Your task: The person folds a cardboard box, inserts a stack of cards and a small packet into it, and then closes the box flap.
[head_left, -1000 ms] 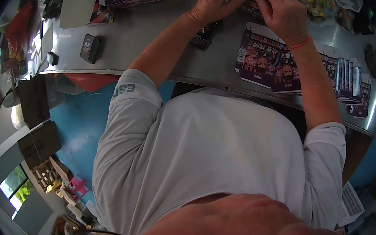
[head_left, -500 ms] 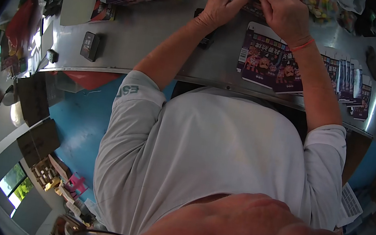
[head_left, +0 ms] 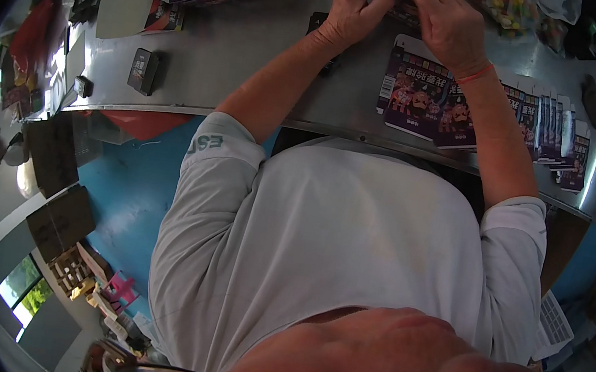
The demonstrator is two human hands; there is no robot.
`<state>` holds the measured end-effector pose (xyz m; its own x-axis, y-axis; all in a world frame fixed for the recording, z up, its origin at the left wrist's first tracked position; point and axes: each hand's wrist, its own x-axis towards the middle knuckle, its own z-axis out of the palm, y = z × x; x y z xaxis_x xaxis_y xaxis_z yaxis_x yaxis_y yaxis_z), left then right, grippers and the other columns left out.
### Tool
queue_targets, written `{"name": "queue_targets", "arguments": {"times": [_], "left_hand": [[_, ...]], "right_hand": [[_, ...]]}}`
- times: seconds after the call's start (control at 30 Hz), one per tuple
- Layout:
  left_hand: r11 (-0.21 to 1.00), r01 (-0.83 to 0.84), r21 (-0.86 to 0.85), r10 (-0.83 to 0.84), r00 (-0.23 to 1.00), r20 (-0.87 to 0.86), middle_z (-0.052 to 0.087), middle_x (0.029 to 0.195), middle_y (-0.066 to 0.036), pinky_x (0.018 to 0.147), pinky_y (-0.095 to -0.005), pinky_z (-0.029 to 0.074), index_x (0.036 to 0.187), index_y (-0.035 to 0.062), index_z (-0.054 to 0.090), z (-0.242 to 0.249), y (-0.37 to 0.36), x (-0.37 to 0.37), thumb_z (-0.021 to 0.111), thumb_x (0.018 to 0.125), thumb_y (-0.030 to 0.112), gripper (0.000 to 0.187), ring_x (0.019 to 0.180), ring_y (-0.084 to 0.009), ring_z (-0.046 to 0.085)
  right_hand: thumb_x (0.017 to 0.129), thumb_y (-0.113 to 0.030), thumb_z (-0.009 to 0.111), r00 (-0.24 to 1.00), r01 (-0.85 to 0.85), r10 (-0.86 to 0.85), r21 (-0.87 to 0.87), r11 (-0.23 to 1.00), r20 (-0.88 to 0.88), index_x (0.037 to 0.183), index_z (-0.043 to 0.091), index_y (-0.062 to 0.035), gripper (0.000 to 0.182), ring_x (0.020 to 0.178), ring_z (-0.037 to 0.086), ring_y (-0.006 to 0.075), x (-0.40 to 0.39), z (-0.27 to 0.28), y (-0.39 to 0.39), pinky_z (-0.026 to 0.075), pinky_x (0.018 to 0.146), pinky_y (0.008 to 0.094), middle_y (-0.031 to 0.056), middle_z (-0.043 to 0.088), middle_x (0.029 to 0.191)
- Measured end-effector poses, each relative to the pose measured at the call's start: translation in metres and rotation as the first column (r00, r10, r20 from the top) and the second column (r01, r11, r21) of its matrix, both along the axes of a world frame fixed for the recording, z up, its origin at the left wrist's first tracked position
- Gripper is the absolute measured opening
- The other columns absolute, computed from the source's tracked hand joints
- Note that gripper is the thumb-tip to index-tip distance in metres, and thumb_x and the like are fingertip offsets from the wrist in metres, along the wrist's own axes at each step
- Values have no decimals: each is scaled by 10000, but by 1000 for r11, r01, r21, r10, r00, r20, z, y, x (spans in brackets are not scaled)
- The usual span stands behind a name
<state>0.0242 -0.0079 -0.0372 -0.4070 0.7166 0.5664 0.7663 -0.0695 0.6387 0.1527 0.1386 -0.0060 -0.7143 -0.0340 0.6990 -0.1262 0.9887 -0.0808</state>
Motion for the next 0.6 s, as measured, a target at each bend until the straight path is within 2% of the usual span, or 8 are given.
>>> {"name": "queue_targets", "arguments": {"times": [0.3,0.6], "left_hand": [[1000,-1,-2,1,1000,-5,653,1043,-86,763,-364,543,1081,88,607,1,-1,-1,663,857,172,245,911,-289,661],[1000,3,-10,-3,1000,-9,650,1052,-85,765,-367,543,1088,91,604,3,-1,-4,662,856,177,255,914,-290,659]], "right_hand": [[856,-92,613,997,41,-42,21,999,70,1145,626,-187,305,895,672,248,2,1,-4,572,694,344,65,672,978],[892,-122,594,990,20,-2,-129,991,139,1065,625,-177,185,789,672,244,4,31,-13,548,606,341,26,675,886]]}}
